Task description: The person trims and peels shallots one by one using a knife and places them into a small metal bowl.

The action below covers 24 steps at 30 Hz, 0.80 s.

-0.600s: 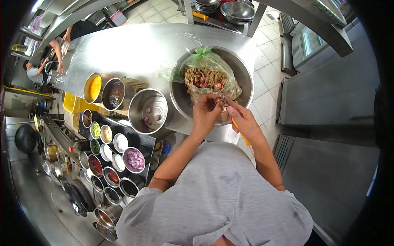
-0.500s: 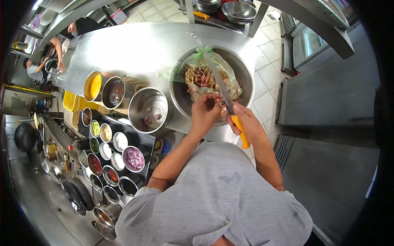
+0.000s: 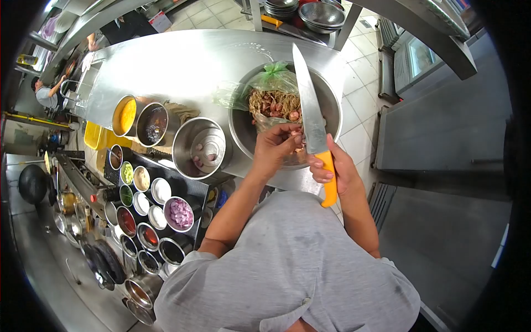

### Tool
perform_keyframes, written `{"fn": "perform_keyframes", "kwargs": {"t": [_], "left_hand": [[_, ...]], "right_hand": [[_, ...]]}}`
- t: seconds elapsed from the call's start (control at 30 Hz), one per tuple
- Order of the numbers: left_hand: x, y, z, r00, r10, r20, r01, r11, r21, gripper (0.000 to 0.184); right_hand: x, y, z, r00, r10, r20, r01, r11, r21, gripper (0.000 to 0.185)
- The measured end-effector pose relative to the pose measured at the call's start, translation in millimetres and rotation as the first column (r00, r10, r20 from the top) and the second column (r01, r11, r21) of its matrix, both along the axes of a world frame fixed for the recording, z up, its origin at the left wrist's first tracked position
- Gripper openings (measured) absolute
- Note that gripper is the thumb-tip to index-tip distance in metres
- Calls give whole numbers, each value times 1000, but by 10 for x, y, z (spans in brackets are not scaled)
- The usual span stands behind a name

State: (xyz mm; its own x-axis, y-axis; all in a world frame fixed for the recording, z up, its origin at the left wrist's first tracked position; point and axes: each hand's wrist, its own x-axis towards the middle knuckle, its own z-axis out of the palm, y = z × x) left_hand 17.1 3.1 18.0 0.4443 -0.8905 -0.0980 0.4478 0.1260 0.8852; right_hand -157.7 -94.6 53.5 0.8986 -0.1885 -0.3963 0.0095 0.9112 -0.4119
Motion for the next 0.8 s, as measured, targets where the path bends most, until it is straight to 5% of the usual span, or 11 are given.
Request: {"fn": "perform_keyframes", "kwargs": {"t": [0.1, 0.17, 0.27, 0.6, 0.67, 0.8], "left_hand": [[48, 19, -21, 992, -54, -112, 56, 998, 16, 27], [70, 6, -79, 942, -98, -320, 43, 983, -176, 29], [114, 22, -105, 920, -121, -374, 81, 989, -121, 31], [106, -11, -21, 861, -30, -508, -39, 992, -124, 30], [105, -22, -16, 847, 21, -530, -78, 993, -85, 30], [125, -2, -80, 809, 50, -585, -104, 993, -59, 18]], "right_hand": [[-35, -48, -23, 995, -4, 100, -11, 989, 149, 46], [-26, -41, 11, 1000, -4, -14, 5, 999, 38, 44], [54, 50, 155, 977, -109, -181, 48, 949, -311, 46], [77, 89, -30, 934, -225, -278, 24, 815, -579, 58], [79, 114, 37, 912, -247, -328, -92, 655, -750, 56], [101, 175, 109, 902, -259, -346, -114, 629, -769, 54]]}}
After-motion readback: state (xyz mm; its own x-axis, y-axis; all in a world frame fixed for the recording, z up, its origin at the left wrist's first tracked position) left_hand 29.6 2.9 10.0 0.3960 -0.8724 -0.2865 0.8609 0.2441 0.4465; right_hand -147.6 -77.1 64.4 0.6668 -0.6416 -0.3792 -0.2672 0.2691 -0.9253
